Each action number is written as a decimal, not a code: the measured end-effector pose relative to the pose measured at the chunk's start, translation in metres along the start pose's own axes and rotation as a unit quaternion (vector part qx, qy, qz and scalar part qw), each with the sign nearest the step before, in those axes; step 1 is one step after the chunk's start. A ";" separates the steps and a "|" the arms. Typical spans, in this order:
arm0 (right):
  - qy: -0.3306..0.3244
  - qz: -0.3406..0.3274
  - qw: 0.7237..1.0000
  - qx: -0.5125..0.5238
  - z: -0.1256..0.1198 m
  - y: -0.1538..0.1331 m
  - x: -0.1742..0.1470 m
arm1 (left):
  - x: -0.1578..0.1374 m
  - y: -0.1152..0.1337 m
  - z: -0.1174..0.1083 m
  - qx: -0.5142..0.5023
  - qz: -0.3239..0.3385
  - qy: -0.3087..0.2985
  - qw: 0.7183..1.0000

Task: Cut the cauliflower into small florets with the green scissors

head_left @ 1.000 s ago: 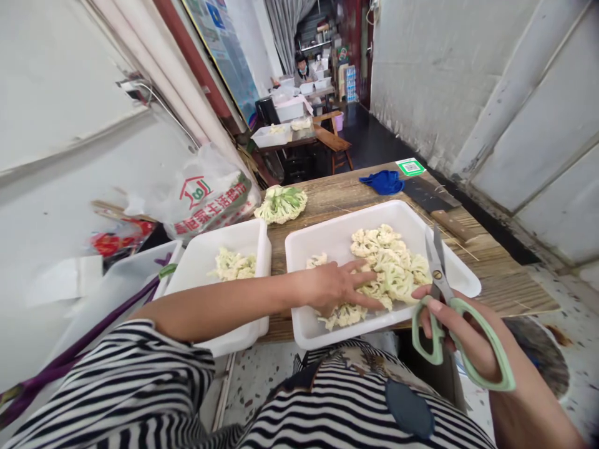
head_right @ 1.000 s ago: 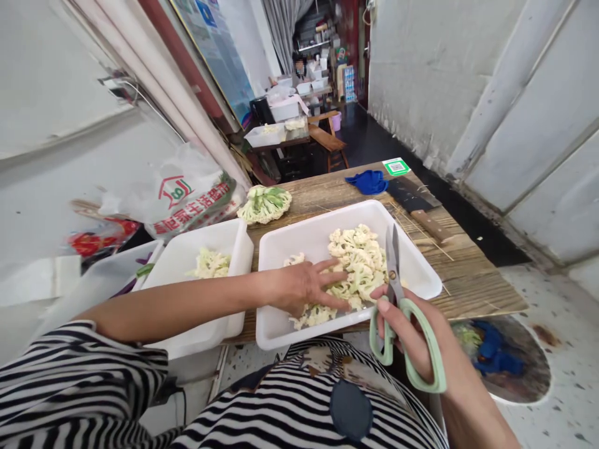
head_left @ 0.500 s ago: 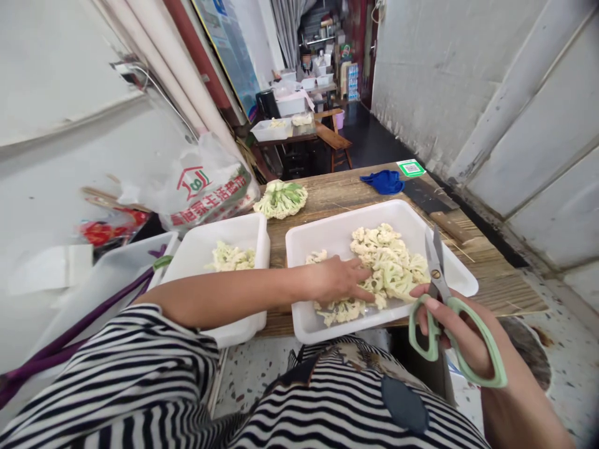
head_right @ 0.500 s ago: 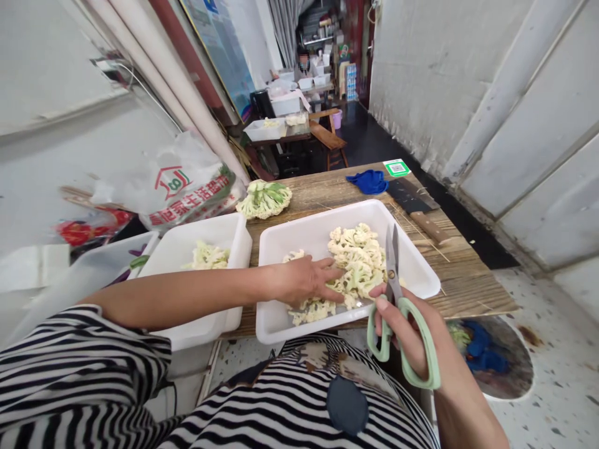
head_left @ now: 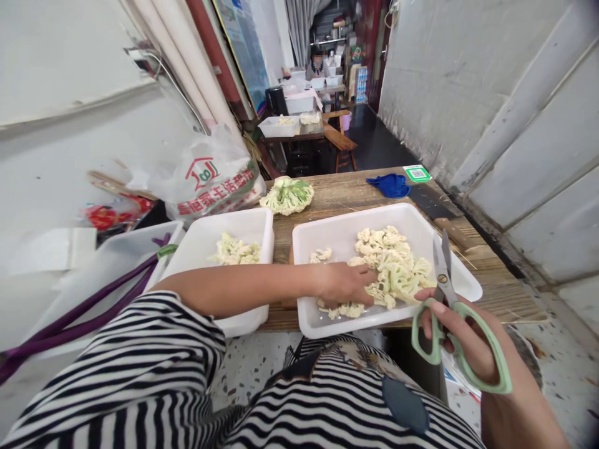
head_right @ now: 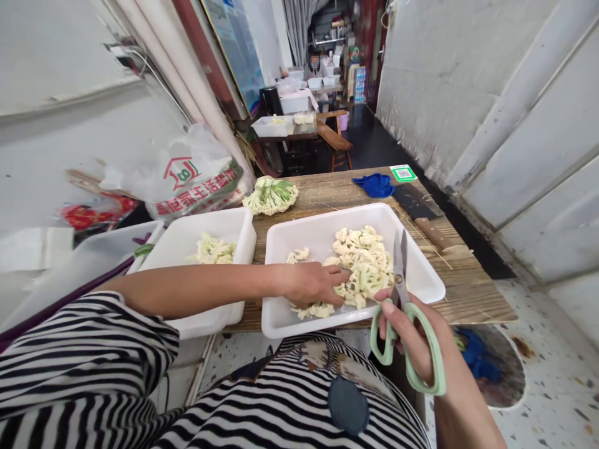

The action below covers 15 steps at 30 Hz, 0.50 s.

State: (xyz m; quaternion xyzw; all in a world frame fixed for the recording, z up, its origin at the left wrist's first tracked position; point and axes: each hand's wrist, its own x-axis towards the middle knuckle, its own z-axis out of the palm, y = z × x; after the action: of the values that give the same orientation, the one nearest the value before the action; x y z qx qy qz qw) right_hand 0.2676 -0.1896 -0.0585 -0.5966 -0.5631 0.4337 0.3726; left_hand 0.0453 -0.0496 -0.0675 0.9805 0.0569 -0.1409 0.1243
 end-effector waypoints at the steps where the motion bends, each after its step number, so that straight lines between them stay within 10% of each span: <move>1: -0.014 0.010 1.000 0.003 -0.001 0.002 0.000 | -0.001 -0.001 0.000 -0.006 0.003 0.009 1.000; 11: 0.007 0.024 0.999 0.038 -0.004 0.004 -0.002 | -0.024 -0.022 -0.027 -0.249 -0.065 0.090 0.962; 15: 0.014 0.007 1.000 0.012 -0.004 0.001 0.000 | -0.042 -0.036 -0.031 -0.508 -0.095 0.164 0.840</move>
State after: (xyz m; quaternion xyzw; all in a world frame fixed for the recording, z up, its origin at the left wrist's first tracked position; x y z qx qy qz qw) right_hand 0.2721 -0.1893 -0.0584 -0.6024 -0.5482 0.4345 0.3844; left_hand 0.0082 -0.0101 -0.0343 0.7787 0.2327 0.0596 0.5795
